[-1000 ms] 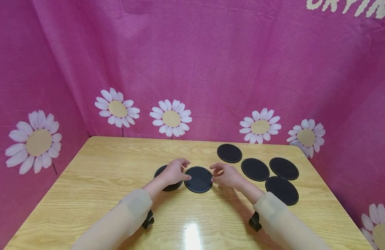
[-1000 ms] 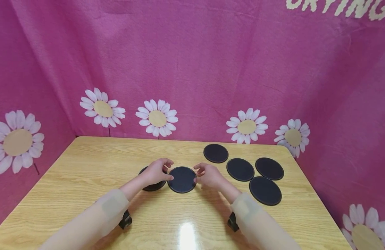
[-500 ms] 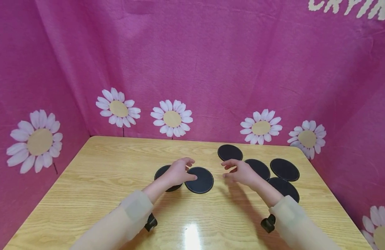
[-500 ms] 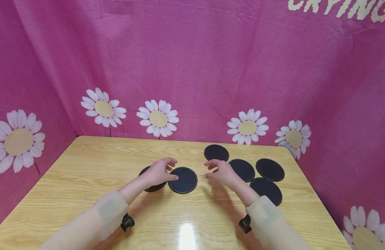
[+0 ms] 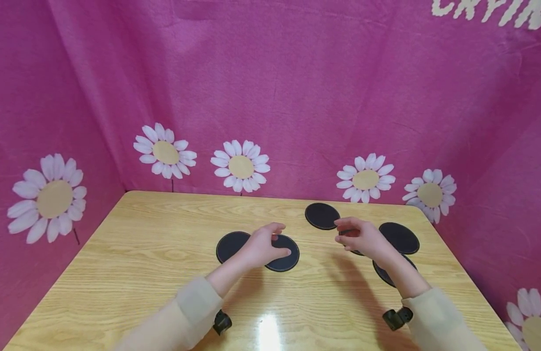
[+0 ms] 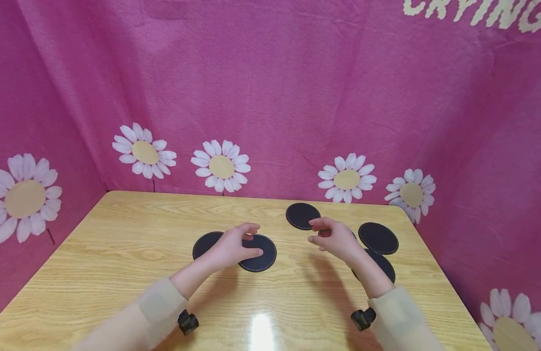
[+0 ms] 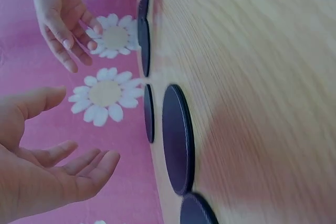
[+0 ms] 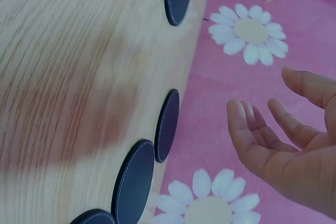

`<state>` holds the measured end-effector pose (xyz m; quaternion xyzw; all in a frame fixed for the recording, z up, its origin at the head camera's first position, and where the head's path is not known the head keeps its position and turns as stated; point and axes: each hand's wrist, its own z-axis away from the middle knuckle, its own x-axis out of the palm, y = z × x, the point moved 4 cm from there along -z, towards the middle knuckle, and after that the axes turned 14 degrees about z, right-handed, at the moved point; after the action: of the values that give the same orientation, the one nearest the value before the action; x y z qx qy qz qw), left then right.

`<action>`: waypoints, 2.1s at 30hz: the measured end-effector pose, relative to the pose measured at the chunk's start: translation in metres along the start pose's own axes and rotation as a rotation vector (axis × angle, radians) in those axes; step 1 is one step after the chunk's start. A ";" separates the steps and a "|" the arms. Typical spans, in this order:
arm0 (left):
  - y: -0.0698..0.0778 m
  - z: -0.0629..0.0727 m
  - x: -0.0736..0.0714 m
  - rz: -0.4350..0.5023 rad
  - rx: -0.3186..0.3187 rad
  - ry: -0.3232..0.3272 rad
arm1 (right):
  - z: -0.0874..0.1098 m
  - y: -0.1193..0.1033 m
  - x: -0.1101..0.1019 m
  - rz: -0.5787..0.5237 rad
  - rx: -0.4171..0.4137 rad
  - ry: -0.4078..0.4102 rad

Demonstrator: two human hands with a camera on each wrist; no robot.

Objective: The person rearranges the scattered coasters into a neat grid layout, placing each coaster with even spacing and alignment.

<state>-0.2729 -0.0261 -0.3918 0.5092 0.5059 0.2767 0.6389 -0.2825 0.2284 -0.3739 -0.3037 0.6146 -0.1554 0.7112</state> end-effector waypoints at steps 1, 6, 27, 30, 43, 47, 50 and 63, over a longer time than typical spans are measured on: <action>0.001 0.000 0.002 0.012 0.004 0.005 | 0.002 0.002 -0.002 -0.005 0.007 0.008; 0.006 0.002 0.012 0.047 0.009 0.019 | 0.008 0.013 -0.013 -0.018 0.014 0.055; 0.011 -0.011 0.067 0.184 0.048 0.035 | 0.033 0.071 -0.045 -0.043 0.039 0.116; 0.010 -0.014 0.074 0.210 0.035 0.027 | 0.035 0.080 -0.046 -0.023 0.050 0.108; 0.000 -0.031 0.108 0.349 -0.069 0.027 | 0.040 0.125 -0.056 0.025 0.140 0.036; -0.001 -0.035 0.116 0.391 -0.089 0.019 | 0.040 0.138 -0.058 0.057 0.175 0.013; -0.002 -0.036 0.122 0.403 -0.101 0.012 | 0.040 0.147 -0.059 0.064 0.206 -0.006; -0.002 -0.043 0.145 0.404 -0.191 -0.047 | 0.039 0.172 -0.056 0.071 0.269 0.023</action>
<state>-0.2650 0.1151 -0.4448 0.5435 0.3501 0.4338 0.6276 -0.2824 0.4028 -0.4344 -0.1818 0.6069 -0.2145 0.7434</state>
